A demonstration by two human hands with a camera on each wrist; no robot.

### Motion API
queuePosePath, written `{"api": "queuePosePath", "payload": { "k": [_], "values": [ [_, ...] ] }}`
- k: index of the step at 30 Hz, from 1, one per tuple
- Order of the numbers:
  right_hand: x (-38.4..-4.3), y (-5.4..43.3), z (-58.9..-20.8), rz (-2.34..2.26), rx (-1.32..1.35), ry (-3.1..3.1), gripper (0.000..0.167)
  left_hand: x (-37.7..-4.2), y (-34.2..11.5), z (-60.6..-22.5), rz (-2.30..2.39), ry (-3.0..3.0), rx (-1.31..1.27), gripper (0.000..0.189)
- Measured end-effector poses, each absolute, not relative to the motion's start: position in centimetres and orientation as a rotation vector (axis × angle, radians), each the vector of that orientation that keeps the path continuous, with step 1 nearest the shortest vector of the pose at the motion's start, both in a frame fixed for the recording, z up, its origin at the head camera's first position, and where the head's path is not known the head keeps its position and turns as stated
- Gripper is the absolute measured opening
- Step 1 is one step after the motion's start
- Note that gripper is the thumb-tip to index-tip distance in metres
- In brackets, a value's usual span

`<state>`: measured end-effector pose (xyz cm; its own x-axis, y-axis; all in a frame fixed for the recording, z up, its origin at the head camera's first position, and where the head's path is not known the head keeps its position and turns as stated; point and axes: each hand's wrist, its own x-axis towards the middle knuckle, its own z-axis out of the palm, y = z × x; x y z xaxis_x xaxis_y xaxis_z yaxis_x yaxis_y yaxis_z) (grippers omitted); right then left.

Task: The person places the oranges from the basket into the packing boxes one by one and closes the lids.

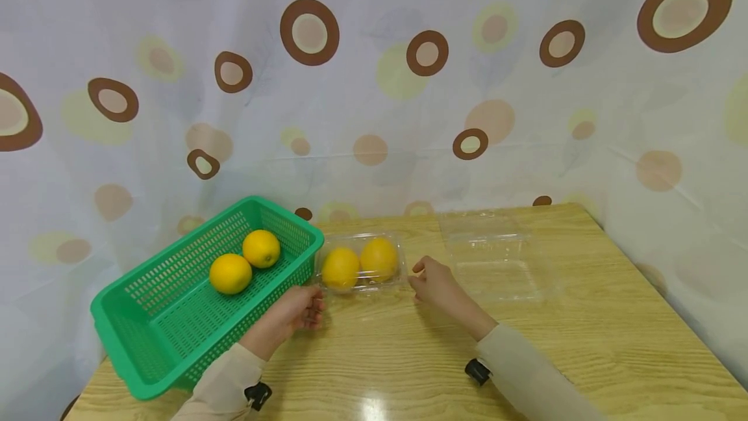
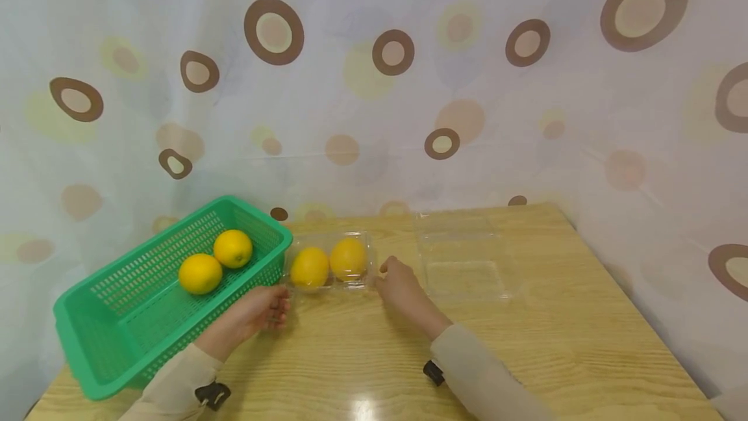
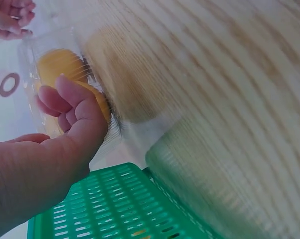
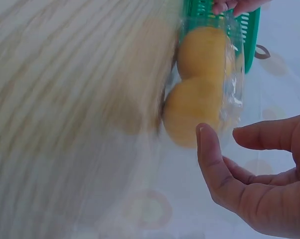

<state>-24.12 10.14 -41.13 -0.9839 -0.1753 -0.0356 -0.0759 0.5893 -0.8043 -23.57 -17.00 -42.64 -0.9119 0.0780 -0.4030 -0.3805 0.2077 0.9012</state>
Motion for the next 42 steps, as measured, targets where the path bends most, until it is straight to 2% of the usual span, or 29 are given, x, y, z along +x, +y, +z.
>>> {"api": "queuePosePath", "payload": {
  "k": [6,12,18,24,37,42],
  "values": [
    [-23.8,13.8,-40.2,-1.276,-0.348,2.844,0.015,-22.7,-17.1,-42.3,1.597,2.232,-0.206,0.023],
    [-23.4,18.2,-39.2,-1.085,-0.376,3.094,0.024,-21.7,-17.3,-41.8,1.343,2.373,-0.036,0.021],
    [-23.6,23.3,-39.3,-0.855,-0.243,3.27,0.038,-20.7,-17.2,-41.0,1.195,2.415,0.198,0.02],
    [-24.1,27.5,-40.2,-0.716,-0.134,3.222,0.043,-20.4,-17.0,-39.9,1.12,2.389,0.356,0.022],
    [-24.6,29.0,-41.7,-0.818,-0.069,3.119,0.038,-20.7,-17.9,-36.6,1.011,2.455,0.579,0.022],
    [-24.6,28.5,-41.7,-0.947,-0.05,3.086,0.039,-20.9,-18.8,-35.3,1.008,2.462,0.518,0.023]
  ]
}}
